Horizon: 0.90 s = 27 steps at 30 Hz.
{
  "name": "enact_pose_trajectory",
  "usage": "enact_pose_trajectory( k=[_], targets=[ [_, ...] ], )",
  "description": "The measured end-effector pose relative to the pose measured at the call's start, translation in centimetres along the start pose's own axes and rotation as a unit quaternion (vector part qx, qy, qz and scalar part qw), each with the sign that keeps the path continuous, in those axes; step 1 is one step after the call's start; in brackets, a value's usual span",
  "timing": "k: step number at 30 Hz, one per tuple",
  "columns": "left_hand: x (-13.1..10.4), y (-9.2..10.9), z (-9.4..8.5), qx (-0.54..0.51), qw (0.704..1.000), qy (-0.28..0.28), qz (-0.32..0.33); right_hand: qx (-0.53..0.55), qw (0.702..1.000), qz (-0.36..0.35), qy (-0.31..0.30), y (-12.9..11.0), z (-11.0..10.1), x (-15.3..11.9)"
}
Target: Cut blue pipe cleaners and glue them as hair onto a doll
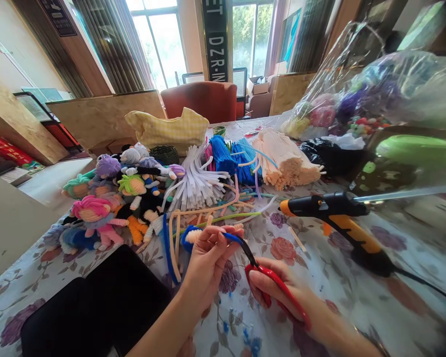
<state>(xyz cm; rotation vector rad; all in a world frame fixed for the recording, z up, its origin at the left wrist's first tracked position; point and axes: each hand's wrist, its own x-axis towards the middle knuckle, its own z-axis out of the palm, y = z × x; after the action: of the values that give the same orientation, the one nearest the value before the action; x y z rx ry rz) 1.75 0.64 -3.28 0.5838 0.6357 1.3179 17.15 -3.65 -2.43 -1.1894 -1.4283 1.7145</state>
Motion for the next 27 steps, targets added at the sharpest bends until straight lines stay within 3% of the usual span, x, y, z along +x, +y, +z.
enact_pose_trajectory(
  k=[27],
  targets=[
    [-0.1,0.1,0.3,-0.012,1.000,0.004,-0.008,-0.008,1.000,0.017,0.016,1.0,0.3,0.3]
  ],
)
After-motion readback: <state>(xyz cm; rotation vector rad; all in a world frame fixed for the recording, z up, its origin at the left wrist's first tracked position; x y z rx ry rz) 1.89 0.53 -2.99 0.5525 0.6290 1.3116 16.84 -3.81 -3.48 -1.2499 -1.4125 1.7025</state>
